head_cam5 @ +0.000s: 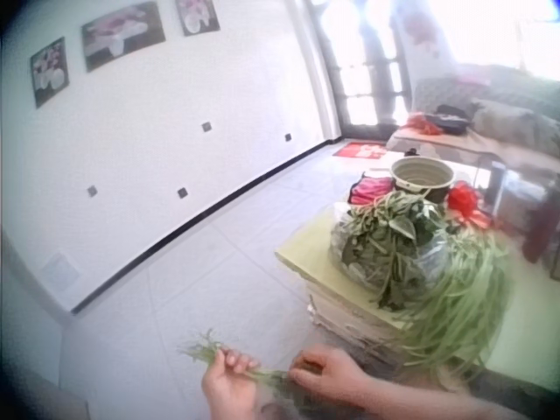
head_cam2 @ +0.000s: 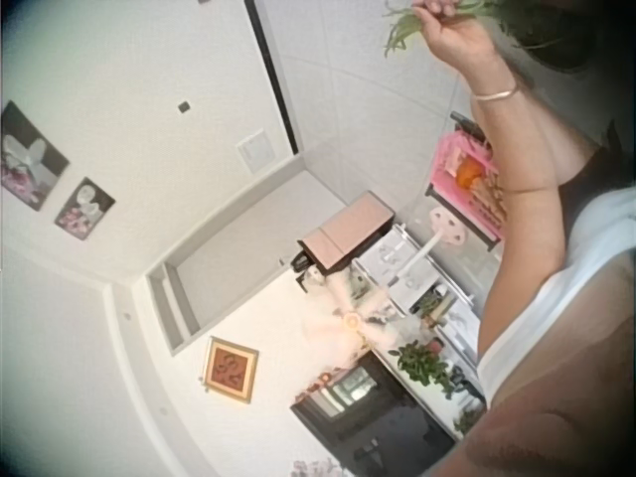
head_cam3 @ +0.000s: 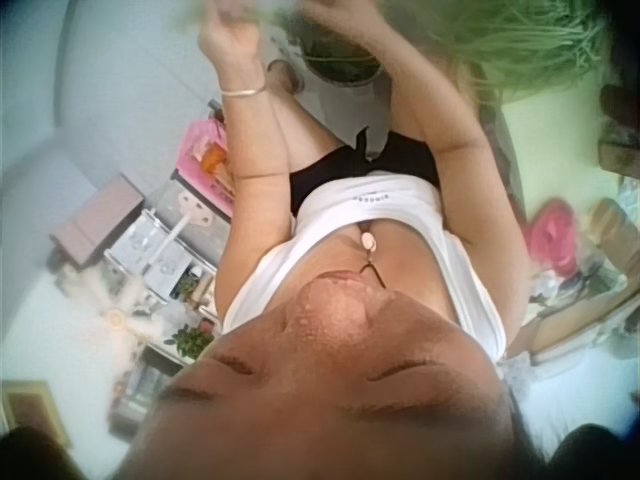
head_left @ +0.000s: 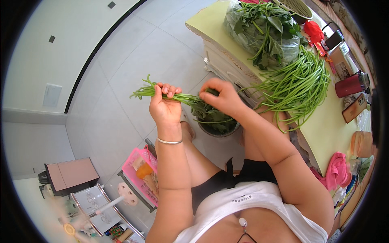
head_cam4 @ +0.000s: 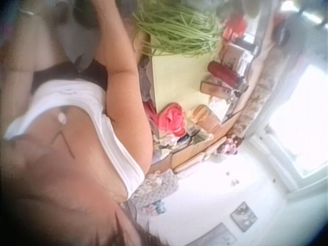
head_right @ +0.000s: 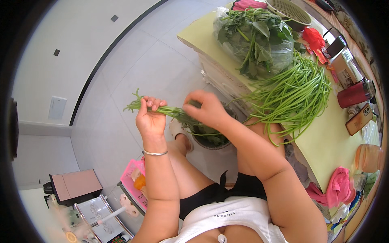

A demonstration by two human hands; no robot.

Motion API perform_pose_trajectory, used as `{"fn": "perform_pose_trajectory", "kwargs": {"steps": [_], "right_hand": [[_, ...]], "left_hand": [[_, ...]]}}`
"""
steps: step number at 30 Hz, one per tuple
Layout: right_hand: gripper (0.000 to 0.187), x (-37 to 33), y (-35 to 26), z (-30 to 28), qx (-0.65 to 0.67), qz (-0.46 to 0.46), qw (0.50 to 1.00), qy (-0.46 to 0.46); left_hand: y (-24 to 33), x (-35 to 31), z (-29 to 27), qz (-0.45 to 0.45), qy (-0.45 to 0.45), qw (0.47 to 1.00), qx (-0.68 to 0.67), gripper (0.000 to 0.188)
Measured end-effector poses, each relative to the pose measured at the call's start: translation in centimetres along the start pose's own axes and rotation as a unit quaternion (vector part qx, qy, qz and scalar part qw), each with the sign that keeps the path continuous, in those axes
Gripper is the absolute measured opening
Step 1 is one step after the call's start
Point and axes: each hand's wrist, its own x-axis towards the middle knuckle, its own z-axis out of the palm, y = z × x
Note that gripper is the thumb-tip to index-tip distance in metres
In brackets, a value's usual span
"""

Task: The person picks individual leaves and stems from bundles of green leafy vegetables and water spinach by hand, placing the cleaned parts into a dark bucket while discarding remnants on the table.

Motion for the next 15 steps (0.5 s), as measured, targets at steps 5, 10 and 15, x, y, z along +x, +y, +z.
{"fn": "perform_pose_trajectory", "kwargs": {"steps": [5,10,15], "right_hand": [[0.014,-0.5,0.3,2.4,-0.089,-0.006,0.996,-0.001],[0.013,-0.1,0.8,1.9,-0.069,-0.015,0.997,-0.015],[0.009,0.0,-0.2,1.7,-0.141,-0.06,0.987,0.046]], "left_hand": [[-0.2,0.0,-0.4,-0.015,-0.023,0.999,-0.02,0.013],[-0.3,0.1,-0.3,-0.021,-0.027,0.999,-0.03,0.013],[-0.4,-0.2,0.5,-0.013,0.039,0.999,0.013,0.015]]}}
